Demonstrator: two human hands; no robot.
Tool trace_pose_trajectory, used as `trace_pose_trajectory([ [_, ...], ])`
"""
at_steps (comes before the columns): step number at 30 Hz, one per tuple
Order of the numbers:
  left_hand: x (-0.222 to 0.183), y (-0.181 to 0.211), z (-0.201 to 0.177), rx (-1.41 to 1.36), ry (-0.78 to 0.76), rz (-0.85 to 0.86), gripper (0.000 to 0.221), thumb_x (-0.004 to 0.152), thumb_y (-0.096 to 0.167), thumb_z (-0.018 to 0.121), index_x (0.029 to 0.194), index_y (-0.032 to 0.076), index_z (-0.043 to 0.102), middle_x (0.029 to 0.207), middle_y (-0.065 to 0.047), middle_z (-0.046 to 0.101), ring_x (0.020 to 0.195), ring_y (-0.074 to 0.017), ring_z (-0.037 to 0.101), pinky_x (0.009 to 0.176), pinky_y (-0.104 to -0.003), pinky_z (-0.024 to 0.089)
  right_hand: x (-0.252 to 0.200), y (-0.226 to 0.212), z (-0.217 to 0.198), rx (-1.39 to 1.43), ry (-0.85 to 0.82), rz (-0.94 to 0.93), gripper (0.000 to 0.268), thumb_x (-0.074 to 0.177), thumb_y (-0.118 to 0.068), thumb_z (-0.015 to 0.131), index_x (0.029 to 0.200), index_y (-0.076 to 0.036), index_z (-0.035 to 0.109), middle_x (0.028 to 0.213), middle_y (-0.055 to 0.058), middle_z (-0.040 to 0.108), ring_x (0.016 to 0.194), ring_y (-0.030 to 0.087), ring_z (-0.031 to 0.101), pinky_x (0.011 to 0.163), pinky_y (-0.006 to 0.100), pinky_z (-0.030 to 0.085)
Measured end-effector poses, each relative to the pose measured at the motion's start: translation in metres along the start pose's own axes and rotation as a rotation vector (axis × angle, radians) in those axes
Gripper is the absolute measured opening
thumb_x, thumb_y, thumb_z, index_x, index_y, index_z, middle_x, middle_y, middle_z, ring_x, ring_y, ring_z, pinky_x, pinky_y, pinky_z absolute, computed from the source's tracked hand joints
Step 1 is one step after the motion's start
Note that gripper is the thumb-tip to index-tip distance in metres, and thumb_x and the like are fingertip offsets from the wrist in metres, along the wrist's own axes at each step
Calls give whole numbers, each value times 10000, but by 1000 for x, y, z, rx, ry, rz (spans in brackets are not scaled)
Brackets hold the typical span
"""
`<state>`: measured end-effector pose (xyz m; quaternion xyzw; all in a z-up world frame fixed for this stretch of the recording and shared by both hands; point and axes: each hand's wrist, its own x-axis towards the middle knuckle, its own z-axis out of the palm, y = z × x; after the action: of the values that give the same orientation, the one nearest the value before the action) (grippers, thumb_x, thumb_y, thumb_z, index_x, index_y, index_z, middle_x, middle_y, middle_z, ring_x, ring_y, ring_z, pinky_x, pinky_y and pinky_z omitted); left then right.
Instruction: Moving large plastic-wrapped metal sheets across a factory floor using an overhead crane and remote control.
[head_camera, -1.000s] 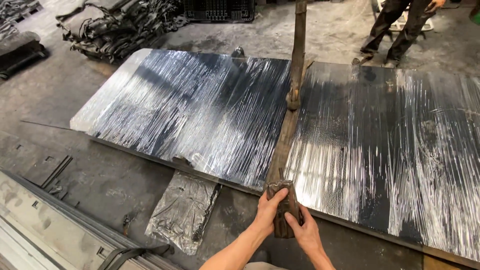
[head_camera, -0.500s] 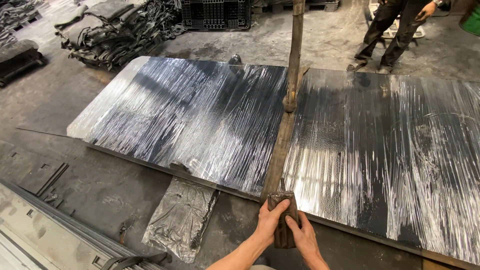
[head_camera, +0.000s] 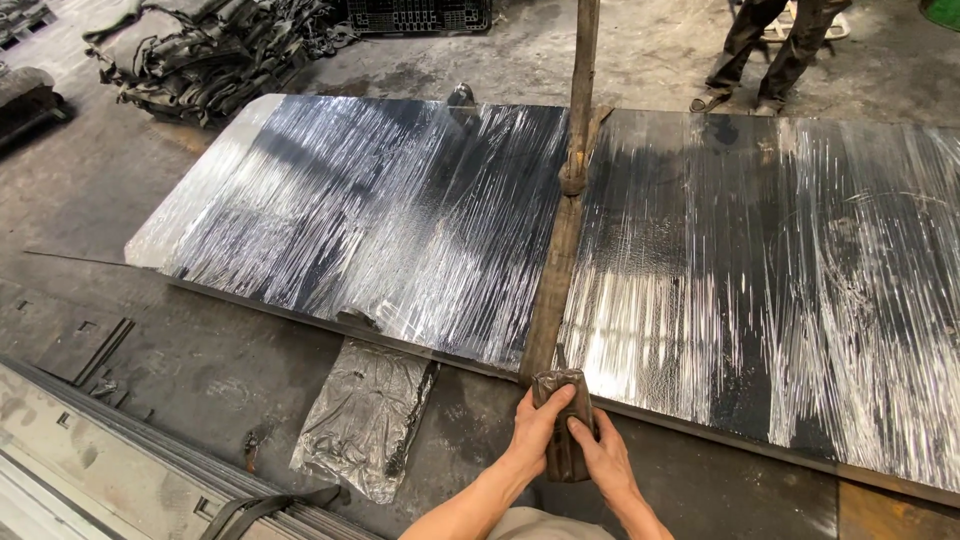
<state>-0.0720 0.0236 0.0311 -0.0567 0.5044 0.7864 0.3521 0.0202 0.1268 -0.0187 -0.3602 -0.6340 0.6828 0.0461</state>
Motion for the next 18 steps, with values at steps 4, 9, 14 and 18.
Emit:
trace_pose_trajectory([
  [4,1,-1,0,-6,-3,19,283,895,194,782,1132,61,705,1010,-25,733,879,-119,673,770,-291,558,-2,-2,-2,-4,-16,0,576,878,-354,695,1330,-3,630,1118,176,756,991,225,695,873,339,527],
  [9,-3,-7,-7,26,18,34,276,910,193,771,1137,58,693,1015,-25,728,884,-121,672,779,-289,562,-8,3,1,-51,-4,-113,550,882,-357,690,1311,-19,630,1097,152,758,983,219,696,858,353,539],
  [14,-7,-7,-9,-30,11,11,264,917,156,759,1149,54,684,1032,-29,726,890,-129,675,768,-301,566,-22,-7,2,-124,6,-104,541,889,-370,681,1297,-17,634,1099,173,759,1004,256,719,874,370,540],
  [18,-5,-14,-16,-56,19,-8,239,932,124,744,1151,53,679,1043,-32,727,897,-132,681,772,-300,574,-25,-6,5,-137,10,-109,541,887,-365,680,1297,-17,623,1113,179,750,1024,280,722,880,382,537],
])
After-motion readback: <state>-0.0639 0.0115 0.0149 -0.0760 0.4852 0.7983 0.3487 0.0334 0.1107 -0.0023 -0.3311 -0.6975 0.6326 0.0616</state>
